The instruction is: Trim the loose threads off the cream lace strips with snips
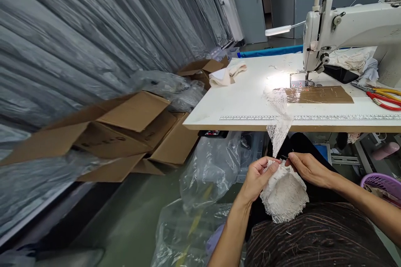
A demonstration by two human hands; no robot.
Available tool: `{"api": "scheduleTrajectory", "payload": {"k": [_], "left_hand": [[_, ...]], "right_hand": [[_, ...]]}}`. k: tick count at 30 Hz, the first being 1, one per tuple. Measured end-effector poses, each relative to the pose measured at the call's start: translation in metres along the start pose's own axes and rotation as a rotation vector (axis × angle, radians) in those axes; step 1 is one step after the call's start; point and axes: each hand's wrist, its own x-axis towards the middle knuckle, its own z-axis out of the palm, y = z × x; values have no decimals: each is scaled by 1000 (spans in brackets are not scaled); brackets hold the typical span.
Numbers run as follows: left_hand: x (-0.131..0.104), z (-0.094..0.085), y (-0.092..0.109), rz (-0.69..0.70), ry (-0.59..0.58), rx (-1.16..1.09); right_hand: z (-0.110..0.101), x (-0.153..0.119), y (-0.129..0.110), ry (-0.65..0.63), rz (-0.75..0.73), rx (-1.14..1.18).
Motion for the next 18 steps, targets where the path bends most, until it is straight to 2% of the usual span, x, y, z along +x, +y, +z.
{"api": "scheduleTrajectory", "payload": {"k": [4,9,12,15,18], "left_hand": [[-1,1,1,53,-18,70],[0,0,0,79,-26,87],[0,-1,1,75,-13,96],[-5,1,4,16,-20,66],[-14,5,4,-45,-87,23]], "right_hand": [[5,15,2,-75,-61,-45],[13,25,-1,-34,-55,-109],[13,23,0,-8,-24,-44],[10,17,0,-1,4,79],[4,7,-2,-148,66,231]]}}
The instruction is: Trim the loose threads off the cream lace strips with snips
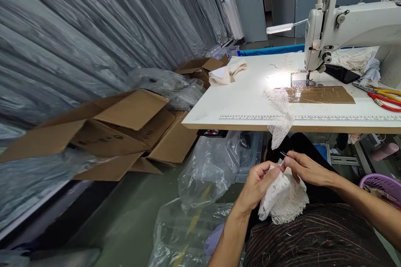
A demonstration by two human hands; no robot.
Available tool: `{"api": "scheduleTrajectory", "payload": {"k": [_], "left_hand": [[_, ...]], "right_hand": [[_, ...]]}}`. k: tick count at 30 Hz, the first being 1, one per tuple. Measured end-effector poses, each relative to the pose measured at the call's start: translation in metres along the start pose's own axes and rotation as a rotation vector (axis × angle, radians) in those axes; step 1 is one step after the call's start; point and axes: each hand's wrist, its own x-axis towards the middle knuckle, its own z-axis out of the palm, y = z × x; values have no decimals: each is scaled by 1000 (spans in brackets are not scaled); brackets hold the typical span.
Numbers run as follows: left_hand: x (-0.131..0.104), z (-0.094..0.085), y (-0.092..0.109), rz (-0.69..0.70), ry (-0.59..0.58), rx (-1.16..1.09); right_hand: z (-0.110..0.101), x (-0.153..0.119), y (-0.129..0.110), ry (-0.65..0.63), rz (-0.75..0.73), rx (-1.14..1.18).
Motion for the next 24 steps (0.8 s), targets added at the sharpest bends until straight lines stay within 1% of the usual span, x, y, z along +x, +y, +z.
{"api": "scheduleTrajectory", "payload": {"k": [2,3,4,5,6,8,9,10,11,13,15,17,18,19,20,22,24], "left_hand": [[-3,2,-3,1,-37,38],[-2,2,-6,26,-31,92],[1,1,-9,75,-1,171],[6,0,-12,142,51,259],[13,-3,-14,213,123,343],[31,-8,-17,317,304,438],[41,-10,-17,331,381,433],[50,-12,-16,322,426,392],[58,-12,-14,301,434,333],[68,-10,-8,267,371,240],[67,-4,-2,284,327,276],[58,4,2,361,365,447],[51,9,2,419,381,555],[43,14,2,486,372,661],[36,18,1,552,335,759],[23,25,-1,661,203,916],[15,28,-2,725,80,992]], "right_hand": [[-2,-8,-2,-169,63,77],[-2,-11,-3,-228,91,95],[-3,-15,-3,-256,116,92],[-3,-17,-3,-245,137,64],[-4,-19,-3,-197,148,11],[-8,-21,-1,-47,144,-129],[-10,-21,0,24,125,-190],[-12,-21,0,80,100,-237],[-14,-20,1,121,73,-268],[-18,-17,0,179,17,-289],[-20,-14,-3,245,-46,-279],[-20,-11,-8,318,-112,-249],[-19,-10,-10,344,-139,-233],[-18,-8,-11,359,-152,-221],[-17,-6,-13,369,-147,-211],[-14,-1,-14,380,-94,-202],[-10,2,-13,411,-38,-201]]}}
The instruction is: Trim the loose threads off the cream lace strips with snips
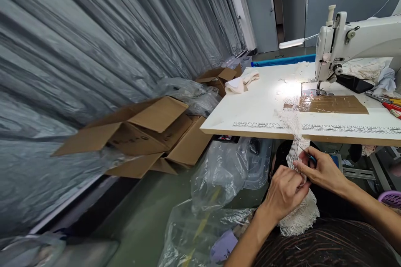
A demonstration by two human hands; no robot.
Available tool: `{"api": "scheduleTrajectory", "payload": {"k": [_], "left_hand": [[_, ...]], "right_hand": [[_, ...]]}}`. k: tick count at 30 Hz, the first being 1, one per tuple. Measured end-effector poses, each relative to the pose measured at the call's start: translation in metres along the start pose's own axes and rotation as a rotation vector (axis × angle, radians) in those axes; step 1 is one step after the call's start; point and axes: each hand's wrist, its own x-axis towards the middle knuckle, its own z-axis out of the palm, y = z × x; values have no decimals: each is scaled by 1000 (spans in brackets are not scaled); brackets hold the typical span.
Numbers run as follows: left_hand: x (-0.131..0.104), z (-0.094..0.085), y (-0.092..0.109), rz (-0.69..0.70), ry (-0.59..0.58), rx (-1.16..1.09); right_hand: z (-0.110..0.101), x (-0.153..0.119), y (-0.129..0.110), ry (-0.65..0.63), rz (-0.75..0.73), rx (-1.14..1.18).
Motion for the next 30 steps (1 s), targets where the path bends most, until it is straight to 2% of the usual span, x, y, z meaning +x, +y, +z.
{"api": "scheduleTrajectory", "payload": {"k": [2,3,6,8,10,13,15,17,20,24,30], "left_hand": [[-3,-3,-1,27,19,-18],[-2,-5,-5,0,77,-44],[2,-11,-20,-201,316,-202],[6,-11,-31,-353,348,-406],[8,-8,-36,-465,242,-707],[7,-1,-34,-562,18,-1197],[4,0,-30,-601,-67,-1355],[2,-3,-29,-646,-69,-1332],[-1,-10,-29,-705,-12,-1153],[-2,-17,-28,-687,24,-944],[-2,-17,-24,-629,-17,-866]], "right_hand": [[4,0,1,14,14,19],[5,-2,1,2,13,44],[6,-9,0,-97,18,144],[7,-15,-4,-172,-4,203],[8,-23,-7,-246,-50,252],[9,-31,-9,-341,-105,284],[8,-34,-9,-382,-127,268],[4,-34,-7,-393,-140,213],[-2,-29,-1,-352,-85,122],[-4,-17,10,-288,27,33],[7,3,13,-339,-83,-111]]}}
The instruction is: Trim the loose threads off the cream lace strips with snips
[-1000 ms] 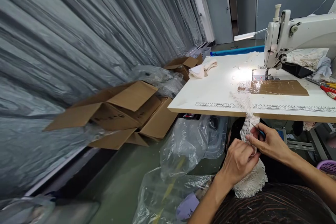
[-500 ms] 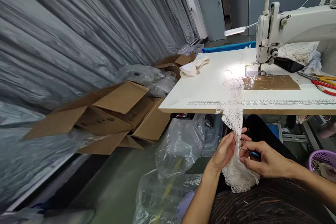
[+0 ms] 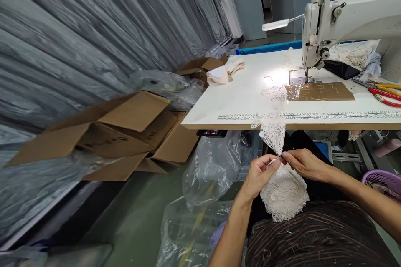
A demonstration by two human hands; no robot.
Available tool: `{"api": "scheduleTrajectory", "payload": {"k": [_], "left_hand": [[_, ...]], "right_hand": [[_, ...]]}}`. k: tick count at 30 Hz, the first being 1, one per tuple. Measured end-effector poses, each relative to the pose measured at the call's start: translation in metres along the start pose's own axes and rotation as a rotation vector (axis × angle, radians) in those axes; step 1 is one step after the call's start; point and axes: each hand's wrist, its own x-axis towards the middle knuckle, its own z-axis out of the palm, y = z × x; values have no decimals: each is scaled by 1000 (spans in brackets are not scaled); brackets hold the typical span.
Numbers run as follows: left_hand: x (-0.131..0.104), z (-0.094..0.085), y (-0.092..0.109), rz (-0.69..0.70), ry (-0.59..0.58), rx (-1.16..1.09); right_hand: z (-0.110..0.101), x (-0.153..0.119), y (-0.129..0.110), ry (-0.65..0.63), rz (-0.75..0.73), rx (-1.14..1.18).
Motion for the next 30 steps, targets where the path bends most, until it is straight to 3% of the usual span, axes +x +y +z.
{"api": "scheduleTrajectory", "payload": {"k": [4,8,10,13,16,18,20,23,27,30], "left_hand": [[2,0,-1,44,1,24],[-2,1,0,18,16,-1],[-5,2,1,-26,35,-4],[-11,3,0,-53,67,74],[-16,4,-10,44,116,331],[-18,6,-24,221,188,582],[-20,10,-40,433,228,814],[-23,18,-64,645,176,1034],[-25,25,-78,661,138,1108],[-24,21,-70,560,129,973]], "right_hand": [[3,9,0,51,17,-64],[9,0,-2,79,44,110],[11,-10,-5,13,42,230],[13,-27,-11,-186,38,311],[9,-37,-11,-259,24,245],[4,-36,-7,-140,28,194],[-1,-28,-1,58,82,204],[-8,-8,4,268,213,289],[-9,18,5,294,288,392],[-3,26,6,349,218,420]]}}
